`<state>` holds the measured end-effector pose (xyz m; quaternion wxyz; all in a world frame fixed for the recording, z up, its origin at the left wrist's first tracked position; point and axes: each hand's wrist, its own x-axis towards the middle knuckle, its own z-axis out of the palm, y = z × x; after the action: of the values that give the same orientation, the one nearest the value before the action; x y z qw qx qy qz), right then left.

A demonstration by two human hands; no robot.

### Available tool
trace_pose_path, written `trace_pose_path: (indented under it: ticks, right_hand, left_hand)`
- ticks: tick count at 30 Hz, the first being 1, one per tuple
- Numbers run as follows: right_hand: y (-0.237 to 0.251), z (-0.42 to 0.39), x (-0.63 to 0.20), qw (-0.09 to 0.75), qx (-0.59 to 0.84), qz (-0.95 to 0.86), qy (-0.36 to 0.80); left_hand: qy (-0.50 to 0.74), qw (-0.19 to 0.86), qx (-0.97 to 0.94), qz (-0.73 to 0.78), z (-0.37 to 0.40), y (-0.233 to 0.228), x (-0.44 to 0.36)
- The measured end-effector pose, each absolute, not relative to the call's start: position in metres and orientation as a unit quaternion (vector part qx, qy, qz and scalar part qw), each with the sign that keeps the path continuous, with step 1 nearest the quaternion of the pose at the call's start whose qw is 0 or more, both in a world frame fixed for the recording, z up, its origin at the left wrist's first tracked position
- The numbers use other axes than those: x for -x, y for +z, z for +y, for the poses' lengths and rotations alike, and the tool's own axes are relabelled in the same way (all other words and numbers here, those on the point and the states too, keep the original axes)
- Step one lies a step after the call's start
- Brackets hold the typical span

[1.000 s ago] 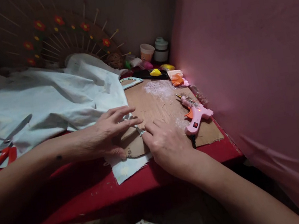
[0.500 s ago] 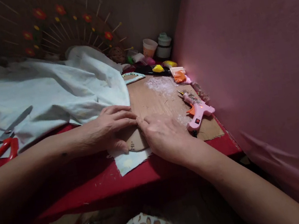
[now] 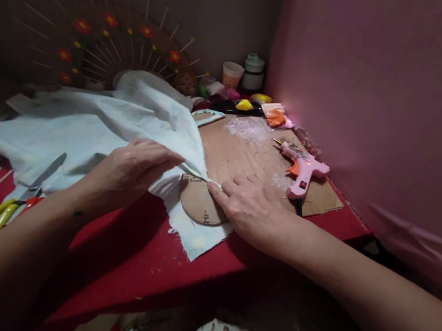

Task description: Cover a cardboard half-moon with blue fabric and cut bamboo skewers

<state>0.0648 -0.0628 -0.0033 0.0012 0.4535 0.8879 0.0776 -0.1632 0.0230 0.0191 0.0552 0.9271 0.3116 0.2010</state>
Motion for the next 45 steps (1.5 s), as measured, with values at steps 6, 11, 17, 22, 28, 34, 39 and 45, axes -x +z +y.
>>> trace_pose_path:
  ticks: [6,11,17,22,28,34,39,45]
  right_hand:
    - [-0.008,-0.064,-0.065,0.009,-0.446,0.888,0.111]
    - [-0.006,-0.065,-0.063,0.017,-0.443,0.888,0.12]
    - [-0.004,-0.065,-0.061,0.013,-0.442,0.889,0.119]
    - [-0.003,-0.065,-0.06,0.035,-0.447,0.885,0.126]
    - [-0.001,-0.066,-0.059,0.054,-0.449,0.883,0.13]
    - [0.0,-0.065,-0.058,0.052,-0.45,0.883,0.125]
    - [-0.002,-0.066,-0.058,0.039,-0.45,0.883,0.125]
    - [-0.003,-0.066,-0.059,0.02,-0.444,0.887,0.127]
  left_hand:
    - [0.232,0.047,-0.914,0.329,0.022,0.012,0.162]
    - [0.187,0.037,-0.942,0.275,0.016,-0.006,0.15]
    - [0.095,-0.066,-0.959,0.26,0.01,-0.008,0.138]
    - [0.052,-0.098,-0.957,0.27,0.022,0.0,0.135]
    - [0.039,-0.05,-0.972,0.226,0.051,0.008,0.13]
    - [-0.002,-0.045,-0.971,0.235,0.062,0.02,0.123]
    - [0.005,-0.067,-0.965,0.253,0.06,0.026,0.135]
    - [0.022,0.0,-0.961,0.277,0.056,0.021,0.155]
